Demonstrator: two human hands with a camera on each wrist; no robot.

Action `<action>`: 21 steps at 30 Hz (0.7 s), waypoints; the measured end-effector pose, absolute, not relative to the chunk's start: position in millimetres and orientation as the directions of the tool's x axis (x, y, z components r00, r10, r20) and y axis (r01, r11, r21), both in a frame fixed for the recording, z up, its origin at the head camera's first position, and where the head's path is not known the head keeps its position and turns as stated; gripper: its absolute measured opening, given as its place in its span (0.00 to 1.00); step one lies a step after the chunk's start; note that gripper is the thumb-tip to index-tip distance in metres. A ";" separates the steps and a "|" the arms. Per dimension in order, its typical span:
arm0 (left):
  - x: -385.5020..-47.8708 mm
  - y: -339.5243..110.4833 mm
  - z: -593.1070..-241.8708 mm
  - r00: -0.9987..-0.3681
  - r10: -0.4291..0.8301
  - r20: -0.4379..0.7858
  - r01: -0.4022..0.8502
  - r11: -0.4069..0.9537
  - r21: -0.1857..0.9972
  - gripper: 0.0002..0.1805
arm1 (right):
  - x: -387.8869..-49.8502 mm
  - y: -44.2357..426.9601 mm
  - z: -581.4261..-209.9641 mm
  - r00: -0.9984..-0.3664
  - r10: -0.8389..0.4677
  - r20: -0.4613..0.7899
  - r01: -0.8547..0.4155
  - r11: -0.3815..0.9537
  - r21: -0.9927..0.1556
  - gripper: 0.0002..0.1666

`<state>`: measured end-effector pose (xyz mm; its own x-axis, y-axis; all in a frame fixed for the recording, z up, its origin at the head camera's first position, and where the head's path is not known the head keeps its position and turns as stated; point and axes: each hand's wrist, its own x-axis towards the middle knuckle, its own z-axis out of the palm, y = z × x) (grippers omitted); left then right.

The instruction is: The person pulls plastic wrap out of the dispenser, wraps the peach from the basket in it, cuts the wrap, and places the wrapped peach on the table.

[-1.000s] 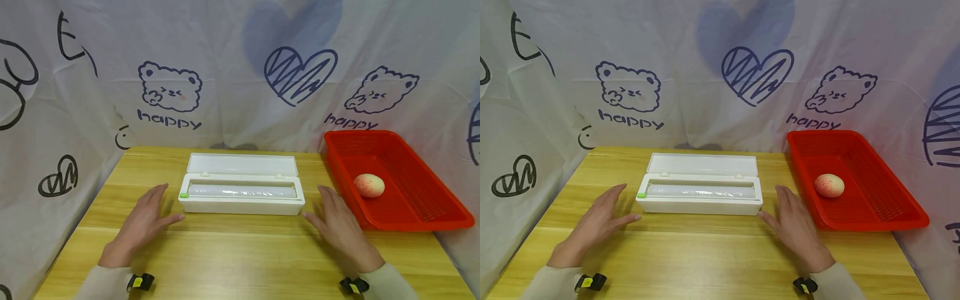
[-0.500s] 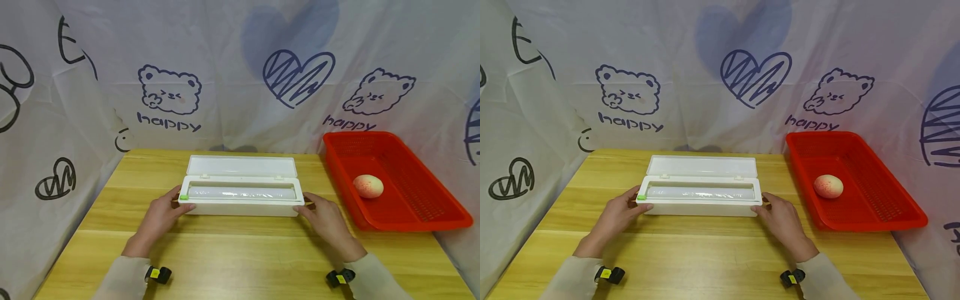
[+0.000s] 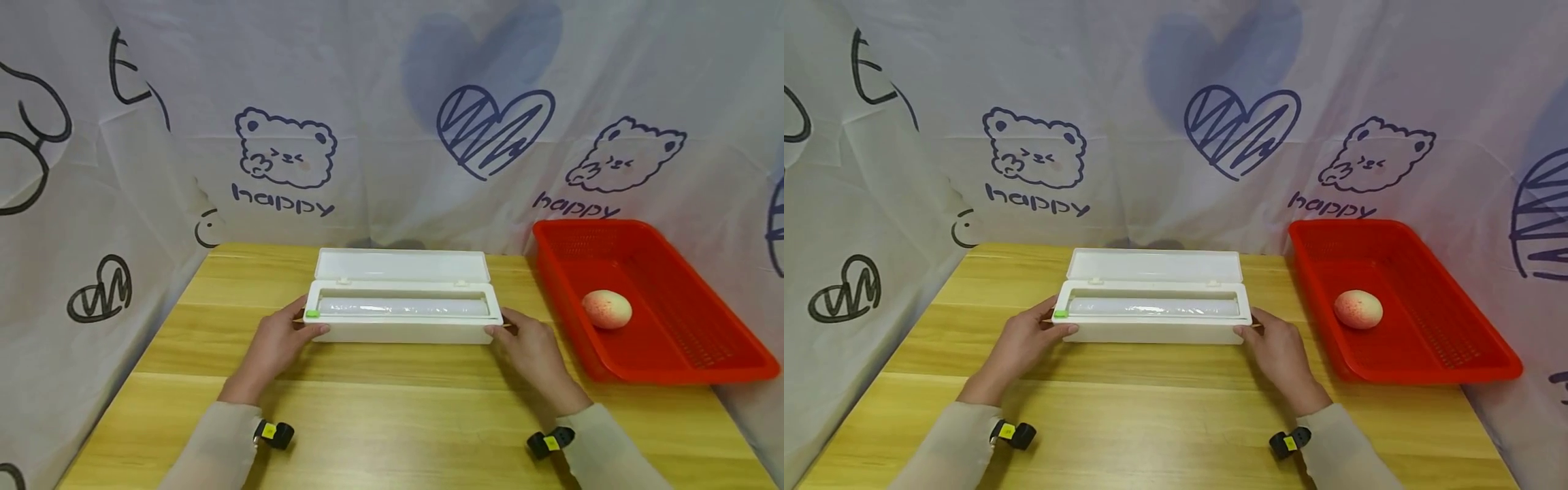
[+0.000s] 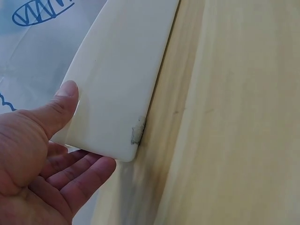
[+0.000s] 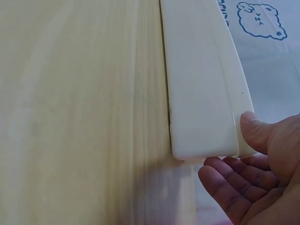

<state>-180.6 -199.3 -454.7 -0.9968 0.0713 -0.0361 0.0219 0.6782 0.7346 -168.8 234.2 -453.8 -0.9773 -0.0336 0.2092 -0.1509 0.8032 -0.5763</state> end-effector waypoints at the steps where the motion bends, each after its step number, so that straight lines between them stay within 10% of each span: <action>1: -183.2 -198.6 -454.9 -0.997 0.072 -0.035 0.023 0.680 0.733 0.44 | -170.5 234.6 -454.0 -0.979 -0.030 0.204 -0.146 0.802 -0.579 0.28; 21: -227.9 -188.4 -455.6 -0.993 0.111 -0.038 0.045 0.662 0.748 0.44 | -202.1 242.6 -453.7 -0.990 0.025 0.142 -0.069 0.785 -0.616 0.32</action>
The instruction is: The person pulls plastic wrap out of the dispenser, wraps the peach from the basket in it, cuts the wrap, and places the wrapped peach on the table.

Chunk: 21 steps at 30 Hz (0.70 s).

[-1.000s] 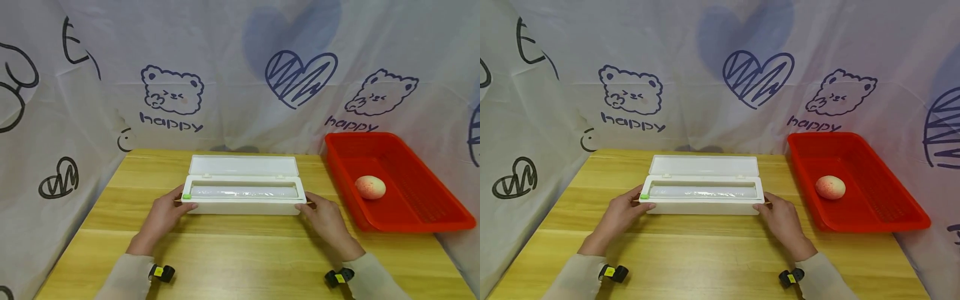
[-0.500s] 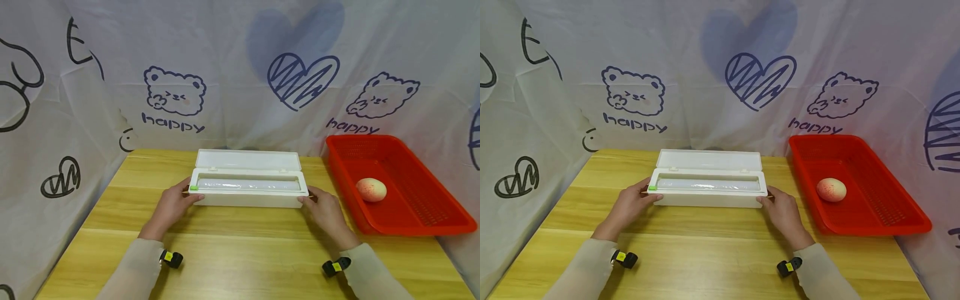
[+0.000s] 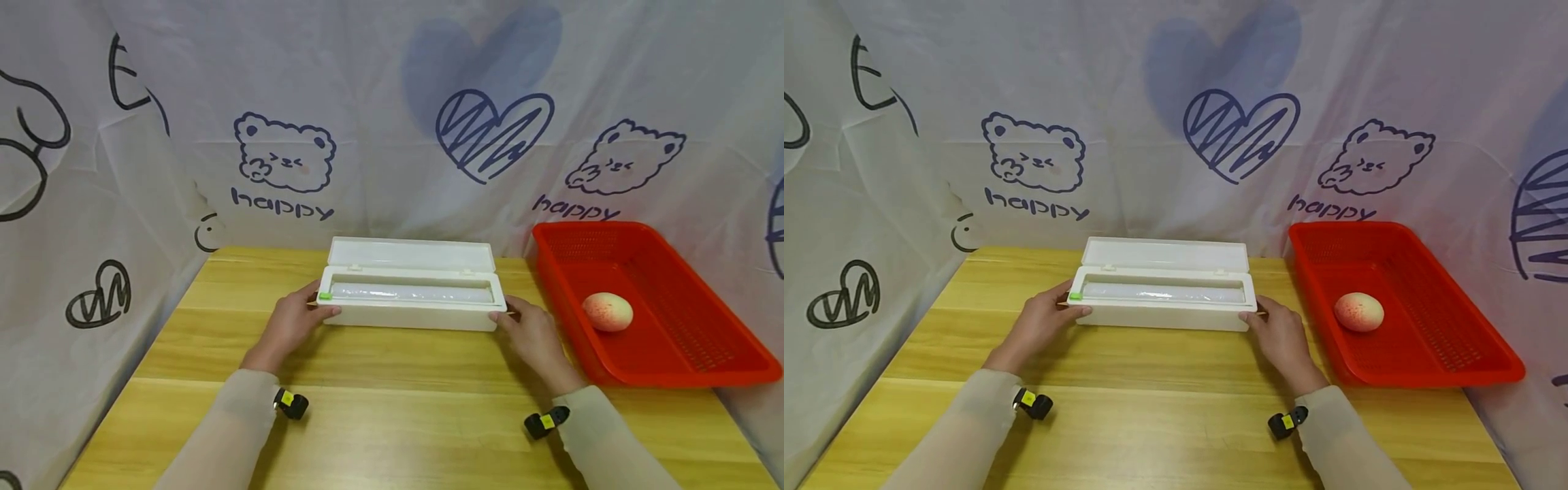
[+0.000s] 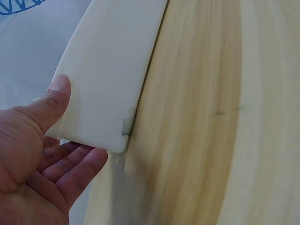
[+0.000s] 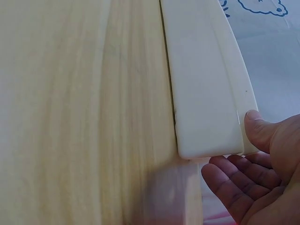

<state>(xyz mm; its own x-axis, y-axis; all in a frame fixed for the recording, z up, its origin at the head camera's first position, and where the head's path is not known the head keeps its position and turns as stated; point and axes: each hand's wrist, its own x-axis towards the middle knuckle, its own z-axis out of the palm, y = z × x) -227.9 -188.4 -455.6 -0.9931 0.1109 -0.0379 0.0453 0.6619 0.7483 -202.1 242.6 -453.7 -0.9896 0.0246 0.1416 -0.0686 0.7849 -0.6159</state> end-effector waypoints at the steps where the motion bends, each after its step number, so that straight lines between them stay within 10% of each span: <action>1: -229.2 -188.5 -455.7 -0.993 0.113 -0.037 0.047 0.660 0.750 0.44 | -203.4 243.0 -454.2 -0.989 0.024 0.143 -0.070 0.784 -0.616 0.32; 21: -256.4 -173.8 -453.4 -0.995 0.094 -0.019 0.048 0.665 0.745 0.40 | -232.0 247.4 -454.4 -0.993 0.098 0.069 0.027 0.747 -0.665 0.35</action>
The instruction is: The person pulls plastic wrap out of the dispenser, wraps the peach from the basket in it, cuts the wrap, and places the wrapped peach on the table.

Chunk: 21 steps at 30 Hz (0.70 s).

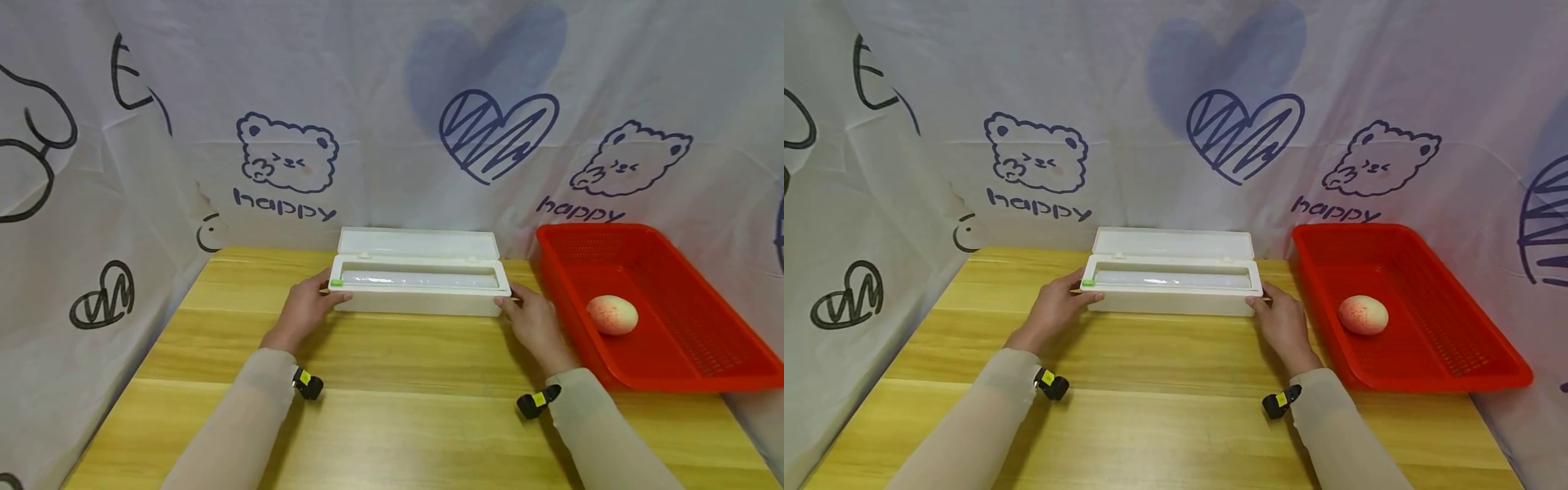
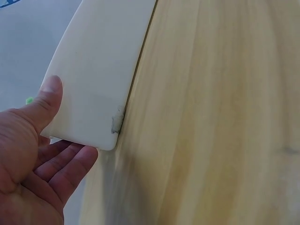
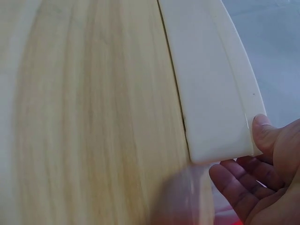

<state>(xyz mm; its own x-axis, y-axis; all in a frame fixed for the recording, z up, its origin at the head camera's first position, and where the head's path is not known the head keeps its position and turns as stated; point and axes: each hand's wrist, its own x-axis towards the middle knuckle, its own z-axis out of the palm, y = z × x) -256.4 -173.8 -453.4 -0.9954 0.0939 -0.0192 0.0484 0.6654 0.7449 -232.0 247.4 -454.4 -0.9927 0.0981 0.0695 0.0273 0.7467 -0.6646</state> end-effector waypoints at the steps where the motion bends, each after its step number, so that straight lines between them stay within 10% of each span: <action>1: -256.9 -173.9 -453.1 -0.995 0.095 -0.016 0.052 0.669 0.741 0.39 | -232.9 247.0 -454.7 -0.993 0.100 0.070 0.028 0.744 -0.667 0.35; 21: -275.1 -172.5 -453.6 -0.995 0.086 -0.044 0.022 0.648 0.761 0.42 | -244.5 243.3 -457.5 -0.985 0.169 0.020 0.108 0.716 -0.689 0.35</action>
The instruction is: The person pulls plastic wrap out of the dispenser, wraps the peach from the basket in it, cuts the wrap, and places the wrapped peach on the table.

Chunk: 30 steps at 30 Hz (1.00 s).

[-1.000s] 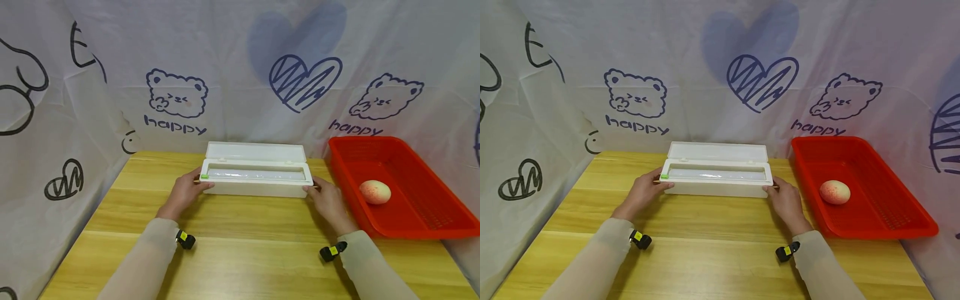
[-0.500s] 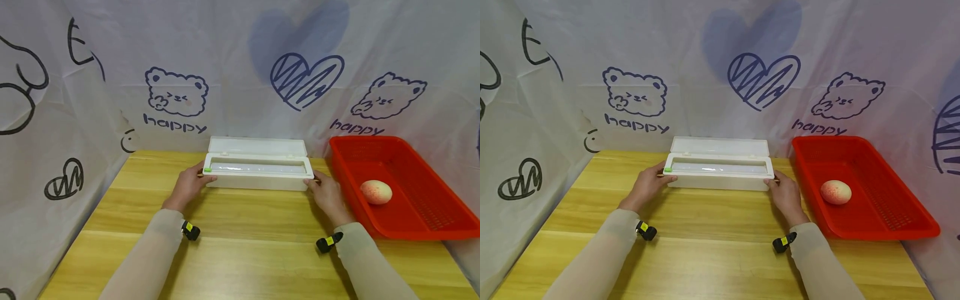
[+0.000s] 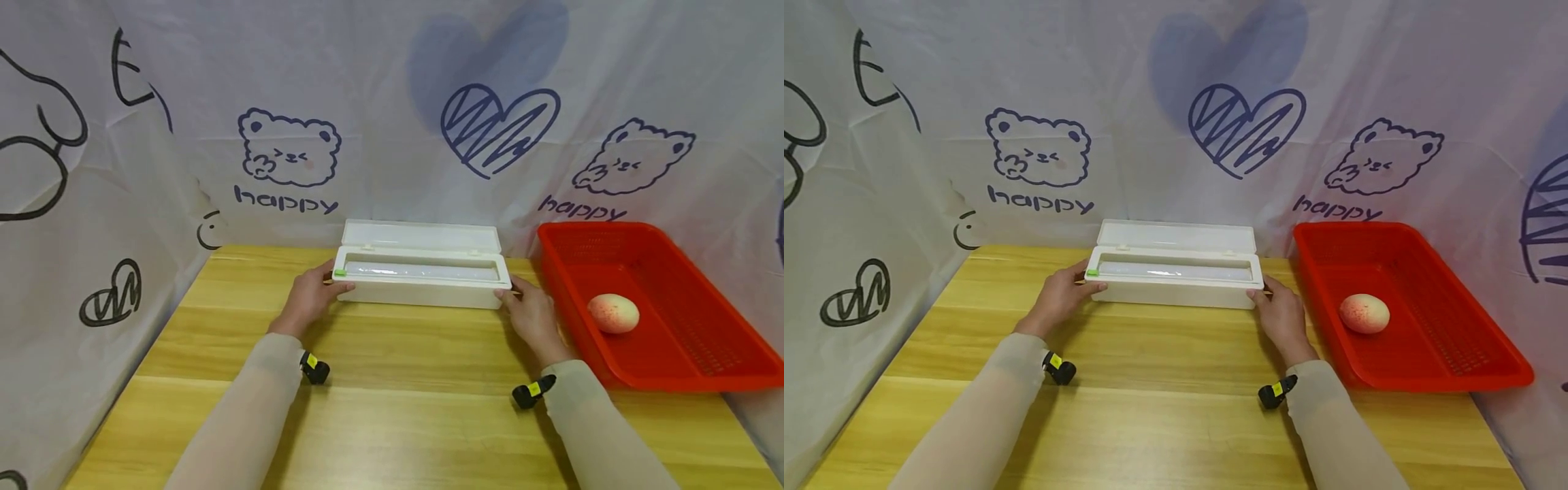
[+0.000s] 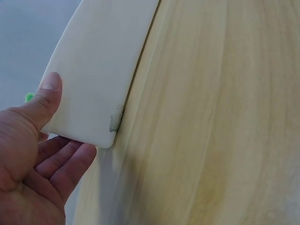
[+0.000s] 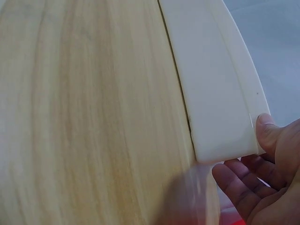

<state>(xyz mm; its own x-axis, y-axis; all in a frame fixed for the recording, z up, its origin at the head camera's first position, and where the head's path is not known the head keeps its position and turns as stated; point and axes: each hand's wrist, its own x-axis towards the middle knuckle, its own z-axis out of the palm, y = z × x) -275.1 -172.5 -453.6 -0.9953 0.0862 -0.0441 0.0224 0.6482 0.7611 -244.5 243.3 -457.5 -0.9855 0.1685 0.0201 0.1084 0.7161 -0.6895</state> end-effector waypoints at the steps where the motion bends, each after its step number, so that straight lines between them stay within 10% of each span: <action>1: -275.7 -172.7 -453.9 -0.995 0.086 -0.048 0.020 0.649 0.761 0.42 | -244.6 243.2 -457.5 -0.986 0.166 0.026 0.103 0.720 -0.687 0.35; 30: -274.4 -170.0 -447.3 -0.987 0.088 -0.132 -0.046 0.639 0.768 0.40 | -245.2 246.6 -453.6 -0.988 0.141 -0.056 0.140 0.702 -0.698 0.37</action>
